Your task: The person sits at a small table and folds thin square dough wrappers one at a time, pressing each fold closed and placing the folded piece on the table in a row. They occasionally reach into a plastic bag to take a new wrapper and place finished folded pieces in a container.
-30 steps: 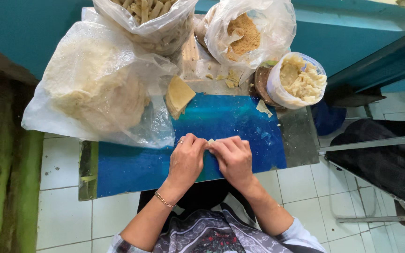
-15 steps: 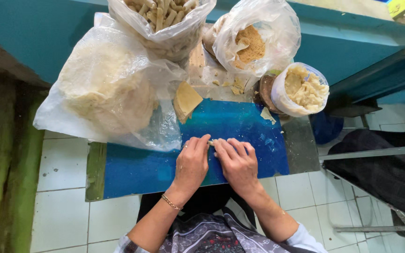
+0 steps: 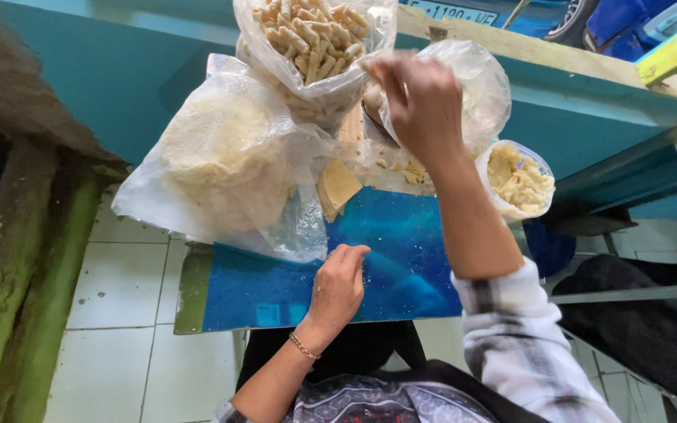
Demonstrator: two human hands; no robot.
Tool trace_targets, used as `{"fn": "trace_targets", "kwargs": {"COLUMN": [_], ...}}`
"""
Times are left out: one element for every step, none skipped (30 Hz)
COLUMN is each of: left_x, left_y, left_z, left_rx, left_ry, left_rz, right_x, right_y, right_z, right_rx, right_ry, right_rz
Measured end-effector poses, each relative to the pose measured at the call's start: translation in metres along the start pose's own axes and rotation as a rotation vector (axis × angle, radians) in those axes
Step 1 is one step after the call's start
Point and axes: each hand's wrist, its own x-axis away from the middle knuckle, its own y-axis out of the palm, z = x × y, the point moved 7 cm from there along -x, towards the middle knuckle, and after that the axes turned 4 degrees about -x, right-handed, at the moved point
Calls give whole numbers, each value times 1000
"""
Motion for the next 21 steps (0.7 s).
{"fn": "trace_targets", "kwargs": {"left_x": [1,2,3,4,4,5,5,4,4,4,3,2,1,1,2,2,0,-5,-13,-22,-34], "left_y": [0,1,1,1,2,3,4,4,5,6,7,4,0,-5,-9,-14,-18,-22,-25,-27,-27], "left_z": [0,-1,-2,-2,-2,-2,-2,-1,-1,-1,0,4,7,11,17,23,27,29,27,22,10], "left_rx": [0,-2,-2,-1,2,-5,-10,-17,-25,-31,-36,-5,25,52,20,-12,-44,-188,-332,-477,-720], "left_ry": [0,-1,5,13,21,33,45,56,47,42,40,57,73,90,132,175,223,253,277,297,259], "left_rz": [3,2,1,2,3,6,10,18,10,-8,-27,-12,6,26,30,36,45,50,53,56,5], "right_x": [-9,-15,-17,-5,19,42,65,84,101,113,123,131,138,141,143,144,142,140,139,139,140], "right_y": [0,2,2,14,28,44,62,80,98,104,108,110,114,116,118,118,119,118,119,121,122], "right_z": [-7,-13,-17,-13,-14,-23,-27,-30,-31,-29,-26,-23,-19,-14,-10,-5,0,5,8,10,12], "right_rx": [-18,-36,-52,-75,-98,-5,91,70,47,20,-3,-27,-19,-13,-7,-36,-63,-91,-116,-143,-172], "right_ry": [-15,-26,-37,122,276,282,286,315,348,339,331,316,319,321,324,346,364,387,403,419,438], "right_rz": [57,114,173,25,-128,-290,-452,-537,-624,-588,-548,-512,-517,-520,-522,-519,-511,-503,-512,-524,-535]}}
